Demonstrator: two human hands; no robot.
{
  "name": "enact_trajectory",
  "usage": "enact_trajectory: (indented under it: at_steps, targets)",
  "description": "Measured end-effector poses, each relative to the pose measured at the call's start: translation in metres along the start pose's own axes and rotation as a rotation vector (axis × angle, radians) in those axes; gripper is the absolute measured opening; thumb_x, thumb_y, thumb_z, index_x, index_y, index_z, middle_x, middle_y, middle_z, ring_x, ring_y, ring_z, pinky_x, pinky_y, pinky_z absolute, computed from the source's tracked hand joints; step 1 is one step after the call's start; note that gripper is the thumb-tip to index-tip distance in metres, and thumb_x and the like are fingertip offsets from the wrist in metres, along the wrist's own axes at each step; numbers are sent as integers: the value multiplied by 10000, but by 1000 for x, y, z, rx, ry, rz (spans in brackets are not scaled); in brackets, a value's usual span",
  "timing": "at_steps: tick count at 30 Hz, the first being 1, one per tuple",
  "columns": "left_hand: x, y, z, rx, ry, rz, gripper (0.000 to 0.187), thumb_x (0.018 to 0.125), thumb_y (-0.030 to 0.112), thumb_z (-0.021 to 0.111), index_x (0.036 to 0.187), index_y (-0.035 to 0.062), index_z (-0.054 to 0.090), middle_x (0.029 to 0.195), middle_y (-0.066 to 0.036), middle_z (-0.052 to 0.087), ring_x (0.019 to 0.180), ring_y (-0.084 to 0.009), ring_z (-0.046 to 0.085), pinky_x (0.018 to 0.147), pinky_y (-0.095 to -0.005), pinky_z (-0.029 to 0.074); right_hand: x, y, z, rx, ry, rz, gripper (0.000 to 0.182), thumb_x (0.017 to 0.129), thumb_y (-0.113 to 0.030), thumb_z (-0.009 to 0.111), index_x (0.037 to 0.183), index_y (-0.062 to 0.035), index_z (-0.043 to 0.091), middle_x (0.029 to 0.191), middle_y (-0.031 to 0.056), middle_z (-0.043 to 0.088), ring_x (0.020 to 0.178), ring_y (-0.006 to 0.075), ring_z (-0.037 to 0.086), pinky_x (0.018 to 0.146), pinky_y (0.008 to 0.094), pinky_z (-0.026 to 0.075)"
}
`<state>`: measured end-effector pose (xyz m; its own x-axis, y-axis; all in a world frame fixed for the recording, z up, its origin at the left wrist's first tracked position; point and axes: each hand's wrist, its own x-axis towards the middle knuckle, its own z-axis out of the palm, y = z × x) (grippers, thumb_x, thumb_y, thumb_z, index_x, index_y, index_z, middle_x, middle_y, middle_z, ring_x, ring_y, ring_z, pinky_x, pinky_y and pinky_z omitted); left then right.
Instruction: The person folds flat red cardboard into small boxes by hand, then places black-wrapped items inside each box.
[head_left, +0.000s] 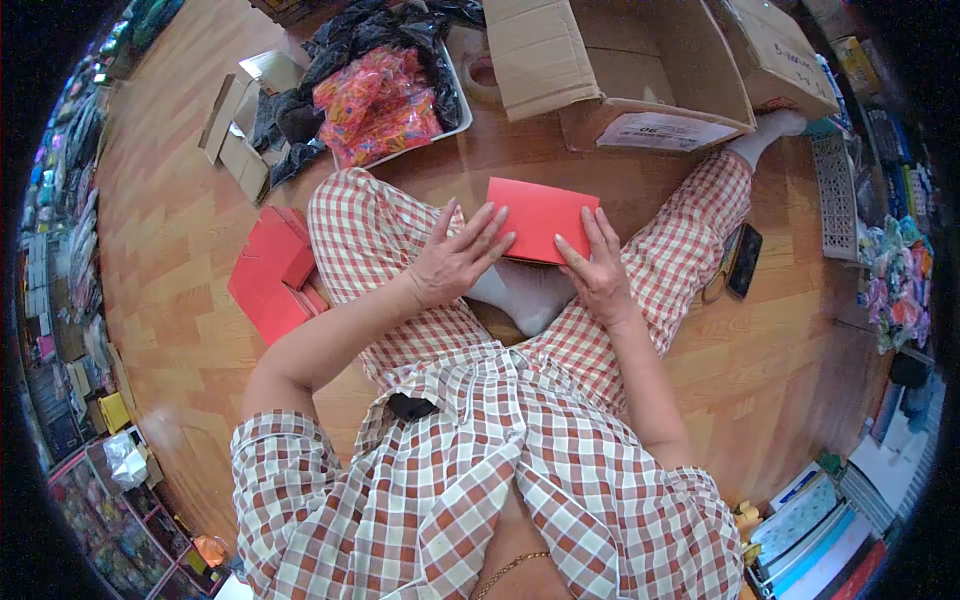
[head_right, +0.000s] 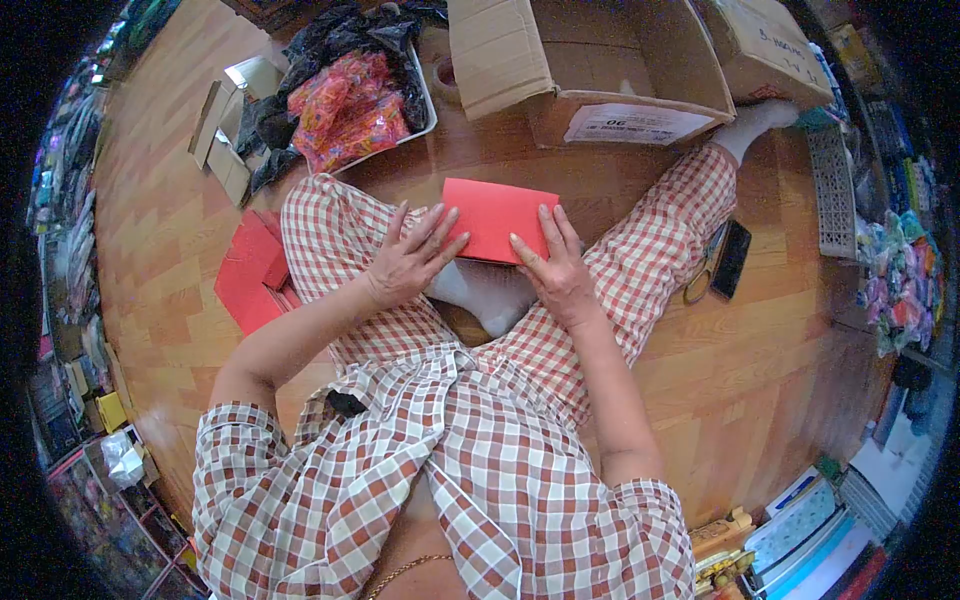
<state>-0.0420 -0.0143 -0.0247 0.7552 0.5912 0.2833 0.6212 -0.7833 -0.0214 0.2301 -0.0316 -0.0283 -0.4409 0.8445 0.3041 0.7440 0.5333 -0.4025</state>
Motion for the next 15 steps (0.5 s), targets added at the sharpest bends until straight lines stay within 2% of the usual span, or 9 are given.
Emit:
enact_trajectory:
  at_steps: [2,5,8,11,12,14,15]
  targets:
    - [-1,2,-2,47,-74,36,531,826,197,456,1341,69,439,1428,-161,357,1329,-304,332,1055,-563,229,-1,-1,1,-12,6,-7,545,636,-105,754,1158,-196,629,1426,176,332,1322,363,304,1044,414,368]
    - [0,3,-6,6,-139,55,542,831,210,446,1348,50,423,1429,-164,355,1334,-297,324,1055,-551,242,-3,-2,0,-28,16,-38,516,643,-117,750,1143,-176,638,1422,192,332,1321,369,303,1047,417,362]
    - [-2,3,6,16,-132,43,571,802,192,475,1354,58,415,1449,-172,317,1357,-284,288,1084,-515,204,-2,-1,1,6,14,-16,506,652,-70,731,1142,-156,639,1424,201,332,1325,383,293,1060,424,335]
    - [-1,2,10,-35,-108,22,582,787,178,494,1349,50,418,1449,-168,318,1351,-293,297,1087,-492,218,-2,1,3,-6,3,-16,501,659,-73,726,1146,-149,636,1435,199,314,1331,383,280,1063,426,331]
    - [-1,0,12,-32,-103,19,582,787,178,494,1349,50,418,1449,-168,318,1351,-293,297,1087,-492,218,-2,2,3,-14,-11,-13,524,650,-107,743,1159,-153,628,1436,203,304,1331,378,278,1064,429,330]
    - [0,-5,13,-226,-124,-10,578,824,170,507,1375,54,377,1460,-181,282,1356,-322,273,1091,-482,218,-2,3,0,-26,-21,-16,549,641,-140,761,1172,-157,620,1437,207,293,1331,373,277,1065,433,330]
    - [2,-5,10,-222,-118,-10,578,824,170,507,1375,54,377,1460,-181,282,1356,-322,273,1091,-482,218,-2,2,-2,6,-27,3,605,670,-209,753,1240,-145,559,1444,213,275,1331,381,271,1071,433,313]
